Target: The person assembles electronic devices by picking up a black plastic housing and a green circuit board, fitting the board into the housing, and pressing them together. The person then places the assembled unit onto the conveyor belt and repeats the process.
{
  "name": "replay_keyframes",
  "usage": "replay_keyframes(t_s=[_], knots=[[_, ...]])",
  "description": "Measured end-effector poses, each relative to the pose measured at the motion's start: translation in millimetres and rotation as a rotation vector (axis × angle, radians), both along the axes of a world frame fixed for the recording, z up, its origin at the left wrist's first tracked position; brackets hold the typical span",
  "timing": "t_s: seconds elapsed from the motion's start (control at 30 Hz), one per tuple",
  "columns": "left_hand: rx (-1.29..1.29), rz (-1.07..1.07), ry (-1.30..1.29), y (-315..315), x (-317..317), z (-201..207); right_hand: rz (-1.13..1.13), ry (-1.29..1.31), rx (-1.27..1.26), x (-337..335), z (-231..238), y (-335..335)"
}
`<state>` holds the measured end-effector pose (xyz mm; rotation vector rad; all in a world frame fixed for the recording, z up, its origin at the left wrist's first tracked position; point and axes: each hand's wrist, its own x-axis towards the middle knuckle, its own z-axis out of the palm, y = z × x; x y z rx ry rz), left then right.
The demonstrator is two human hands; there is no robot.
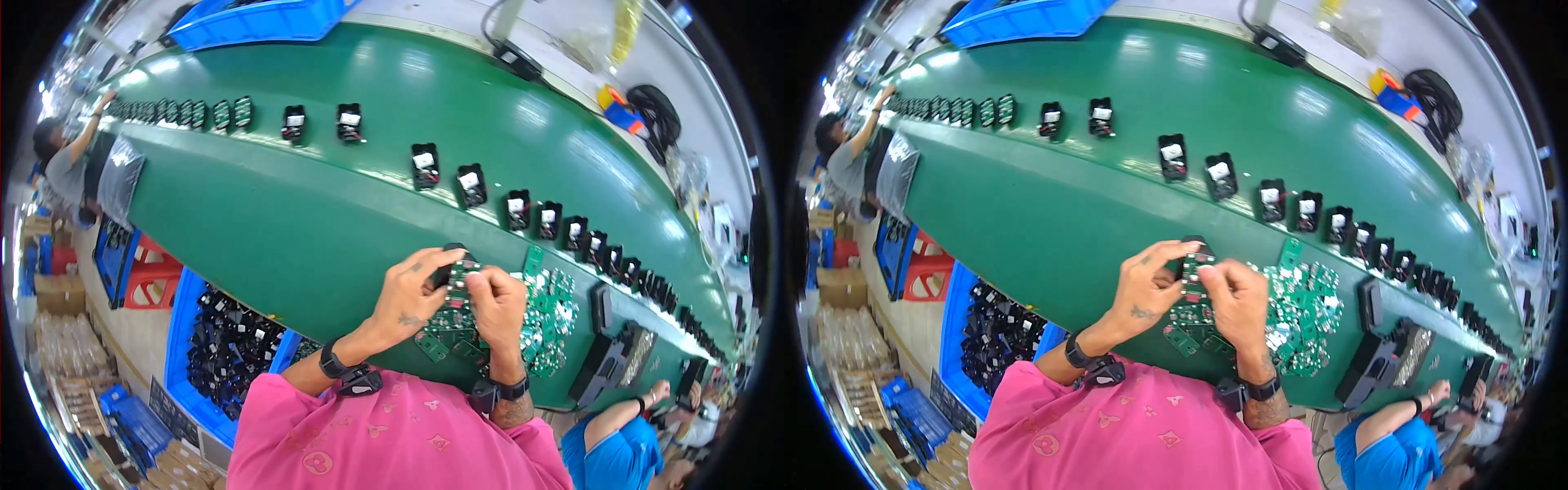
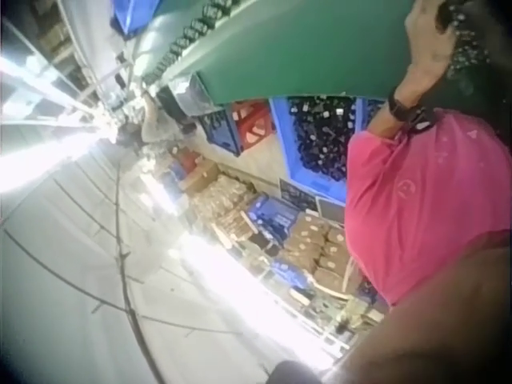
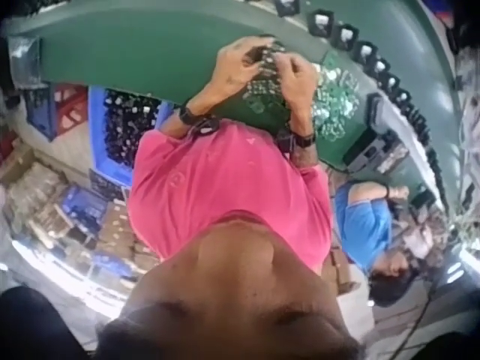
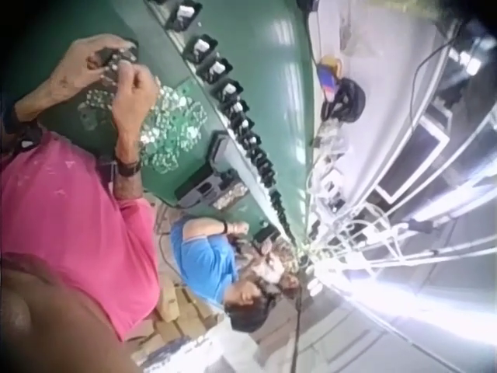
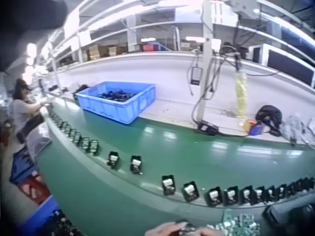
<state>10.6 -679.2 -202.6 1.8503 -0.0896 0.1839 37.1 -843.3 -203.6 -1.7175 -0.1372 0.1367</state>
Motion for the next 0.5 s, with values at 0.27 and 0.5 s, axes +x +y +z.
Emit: replay_keyframes(t_s=[0.27, 0.5], knots=[[0.037, 0.073, -0.072, -4.3, 3.5, -3.5, 0.124, -0.011, -0.069, -6.8, 6.3, -0.7], [-0.074, 0.055, 0.145, 5.7, 1.6, 5.4, 0.051, -0.030, -0.183, 2.0, 10.4, 3.7]])
